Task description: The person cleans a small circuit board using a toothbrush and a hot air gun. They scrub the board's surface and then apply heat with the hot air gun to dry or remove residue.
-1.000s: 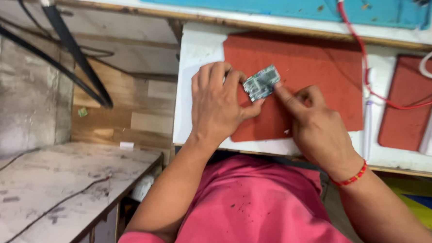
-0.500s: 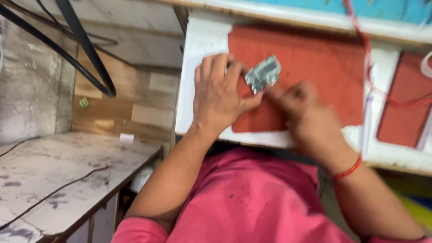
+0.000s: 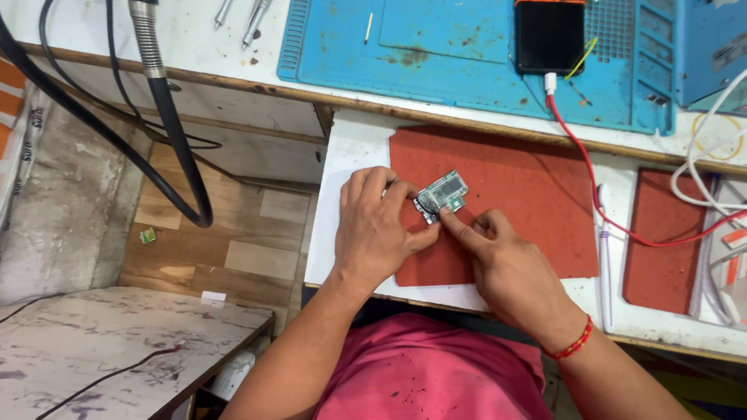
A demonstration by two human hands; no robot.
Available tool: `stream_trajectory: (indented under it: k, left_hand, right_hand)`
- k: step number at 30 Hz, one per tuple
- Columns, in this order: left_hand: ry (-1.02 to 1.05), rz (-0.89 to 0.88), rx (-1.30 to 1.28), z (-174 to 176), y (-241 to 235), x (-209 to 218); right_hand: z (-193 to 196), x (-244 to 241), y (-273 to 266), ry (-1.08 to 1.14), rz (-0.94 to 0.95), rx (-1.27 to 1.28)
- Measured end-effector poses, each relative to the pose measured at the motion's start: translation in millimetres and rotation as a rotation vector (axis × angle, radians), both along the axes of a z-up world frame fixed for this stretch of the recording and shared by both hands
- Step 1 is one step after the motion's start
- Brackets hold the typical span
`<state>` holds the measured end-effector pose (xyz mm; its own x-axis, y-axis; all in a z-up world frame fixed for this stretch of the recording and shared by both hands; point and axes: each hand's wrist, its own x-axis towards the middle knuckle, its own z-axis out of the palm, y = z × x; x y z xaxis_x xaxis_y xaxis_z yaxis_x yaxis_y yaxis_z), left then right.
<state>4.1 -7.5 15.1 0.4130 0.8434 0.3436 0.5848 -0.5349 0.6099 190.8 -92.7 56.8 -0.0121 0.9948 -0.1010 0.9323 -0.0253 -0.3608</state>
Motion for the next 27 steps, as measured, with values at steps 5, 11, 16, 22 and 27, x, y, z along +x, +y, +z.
stream_trajectory:
  k: [5,11,16,22,27]
  left_hand:
    - [-0.036,0.001,-0.007,-5.5,-0.1,0.2]
    - [-0.038,0.009,-0.011,-6.3,0.3,-0.4]
    - [-0.034,0.012,0.002,-5.2,-1.3,-1.5]
    - [-0.035,0.013,0.011,-5.9,-2.7,-3.3]
    - [-0.041,0.018,0.032,-8.3,-1.0,-1.6]
  right_hand:
    - [-2.5,4.5,3.7,0.021,-0.035,0.050]
    - [-1.8,6.3,7.7,-0.038,-0.051,0.037]
    - [0.5,4.7,7.1,-0.001,-0.100,-0.006]
    - [-2.4,4.5,4.9,0.024,-0.026,0.028]
    - [-4.6,5.1,4.2,-0.015,0.030,0.003]
